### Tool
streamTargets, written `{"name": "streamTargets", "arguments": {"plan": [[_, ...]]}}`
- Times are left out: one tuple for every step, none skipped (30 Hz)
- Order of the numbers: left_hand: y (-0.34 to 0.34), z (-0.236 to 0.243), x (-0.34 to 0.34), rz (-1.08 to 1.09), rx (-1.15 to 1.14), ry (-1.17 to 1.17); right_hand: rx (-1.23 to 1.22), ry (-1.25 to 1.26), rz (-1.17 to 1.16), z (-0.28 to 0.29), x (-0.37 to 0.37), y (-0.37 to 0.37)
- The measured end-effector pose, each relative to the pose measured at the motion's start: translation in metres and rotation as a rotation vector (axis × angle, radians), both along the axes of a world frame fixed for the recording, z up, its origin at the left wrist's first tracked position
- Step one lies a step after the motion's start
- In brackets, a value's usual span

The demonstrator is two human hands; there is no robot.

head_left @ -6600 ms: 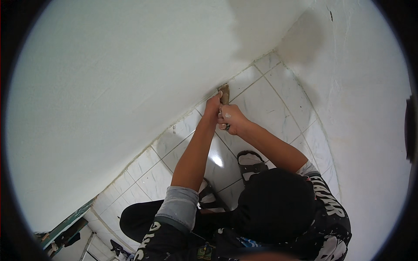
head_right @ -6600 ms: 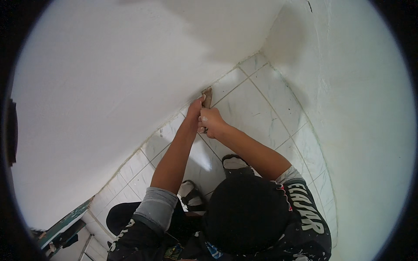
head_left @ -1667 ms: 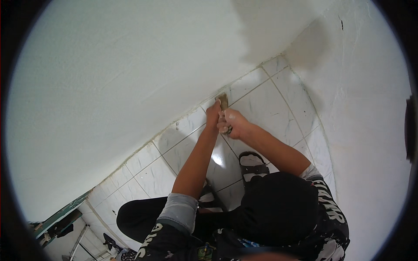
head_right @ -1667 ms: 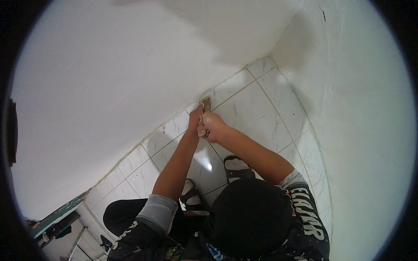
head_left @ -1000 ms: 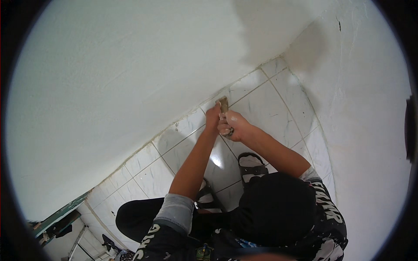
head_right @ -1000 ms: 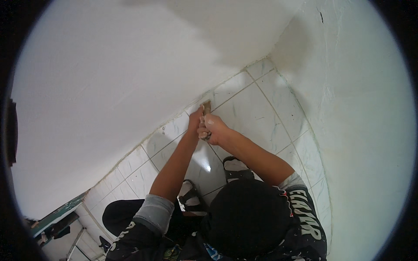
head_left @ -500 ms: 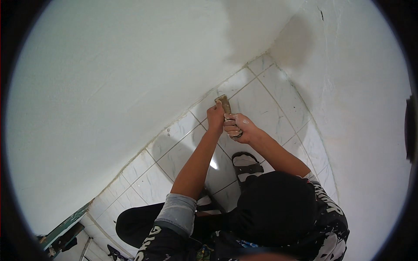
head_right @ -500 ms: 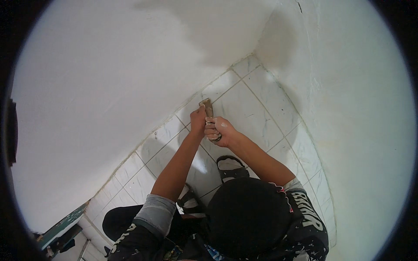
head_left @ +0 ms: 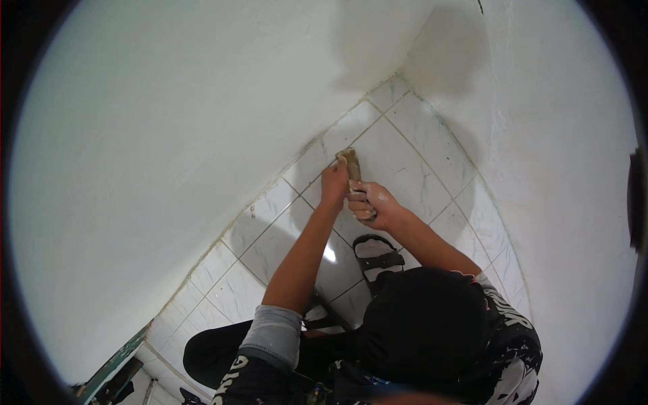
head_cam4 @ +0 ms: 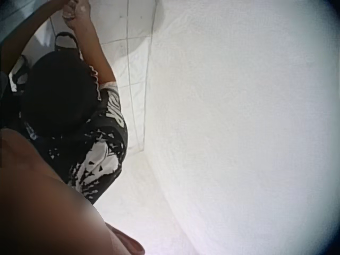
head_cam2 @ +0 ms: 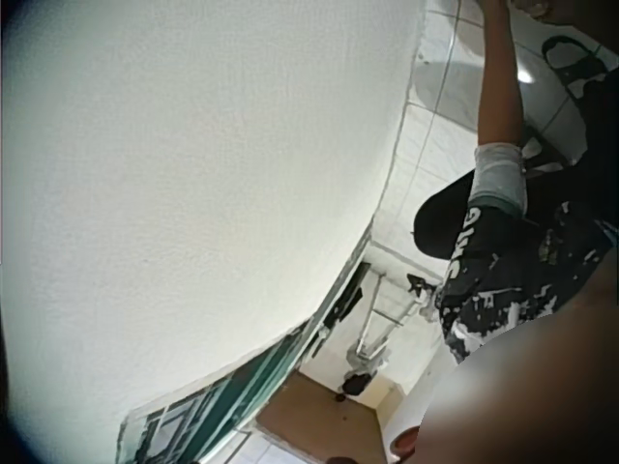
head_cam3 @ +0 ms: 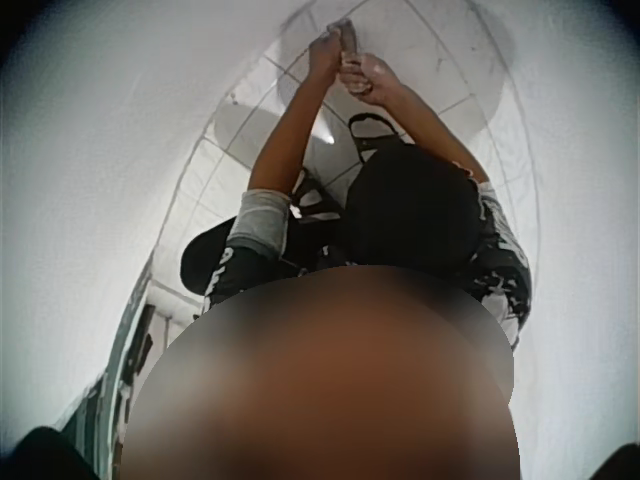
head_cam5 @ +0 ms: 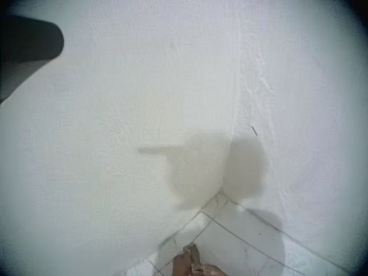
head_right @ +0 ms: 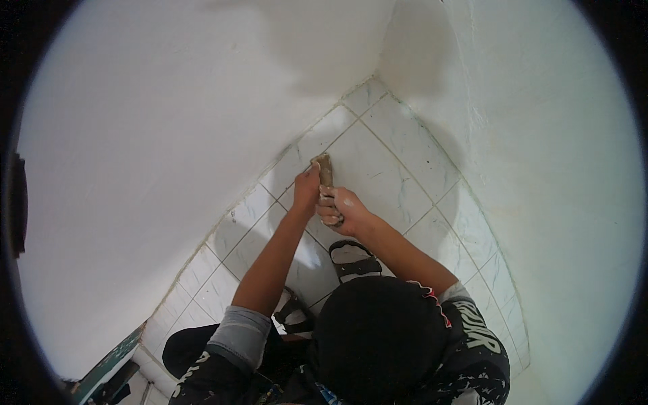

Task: Plastering a small hole or gap in a wall near the floor using a putty knife.

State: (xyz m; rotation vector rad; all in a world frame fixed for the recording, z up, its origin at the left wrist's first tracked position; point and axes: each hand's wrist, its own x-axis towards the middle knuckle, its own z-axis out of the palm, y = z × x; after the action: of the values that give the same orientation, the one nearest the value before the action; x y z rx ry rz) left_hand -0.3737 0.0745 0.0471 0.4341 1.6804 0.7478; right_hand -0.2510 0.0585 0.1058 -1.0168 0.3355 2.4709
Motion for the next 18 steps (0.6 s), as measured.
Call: {"name": "streamTargets", "arguments": {"plan": [[-0.004,-0.002,0.006,-0.019,0.027,0.023,-0.002,-0.005,-0.015,0.000,0.005,-0.004],[-0.003,-0.005,0.009,-0.023,0.058,0.028,0.008,-0.002,-0.024,-0.002,0.008,-0.004],[0.001,-0.009,0.012,-0.040,0.055,0.068,-0.005,0.000,-0.022,-0.004,0.010,-0.001],[0.006,-0.013,0.014,-0.055,0.026,0.102,-0.031,-0.001,-0.018,-0.006,0.012,0.004],[0.016,-0.017,0.014,-0.059,0.053,0.107,-0.018,0.001,-0.022,-0.009,0.013,0.014],[0.030,-0.022,0.013,-0.038,0.087,0.065,0.016,0.023,-0.041,-0.012,0.013,0.028],[0.045,-0.026,0.012,-0.011,0.113,0.022,0.023,0.008,-0.059,-0.015,0.012,0.041],[0.063,-0.030,0.010,-0.019,0.123,0.022,0.053,0.043,-0.062,-0.017,0.011,0.055],[0.079,-0.033,0.009,0.010,0.136,0.066,0.049,0.051,-0.057,-0.019,0.008,0.068],[0.088,-0.033,0.008,0.022,0.110,0.107,0.052,0.085,-0.055,-0.019,0.007,0.077],[0.092,-0.033,0.008,0.027,0.157,0.098,0.052,0.049,-0.067,-0.018,0.008,0.080],[0.094,-0.031,0.007,-0.007,0.150,0.098,0.061,0.052,-0.050,-0.017,0.009,0.082],[0.090,-0.027,0.008,-0.035,0.108,0.099,0.055,0.048,-0.043,-0.015,0.012,0.080],[0.083,-0.023,0.010,-0.050,0.141,0.100,0.067,0.055,-0.043,-0.012,0.016,0.074],[0.075,-0.018,0.011,-0.086,0.074,0.112,0.085,-0.071,0.018,-0.009,0.019,0.064],[0.065,-0.014,0.011,-0.109,0.001,0.121,0.093,-0.195,0.085,-0.005,0.024,0.055],[0.053,-0.009,0.012,-0.122,0.003,0.126,0.099,-0.197,0.080,-0.001,0.031,0.046],[0.040,-0.006,0.015,-0.043,-0.009,-0.001,0.183,-0.396,0.185,0.003,0.040,0.038]]}}
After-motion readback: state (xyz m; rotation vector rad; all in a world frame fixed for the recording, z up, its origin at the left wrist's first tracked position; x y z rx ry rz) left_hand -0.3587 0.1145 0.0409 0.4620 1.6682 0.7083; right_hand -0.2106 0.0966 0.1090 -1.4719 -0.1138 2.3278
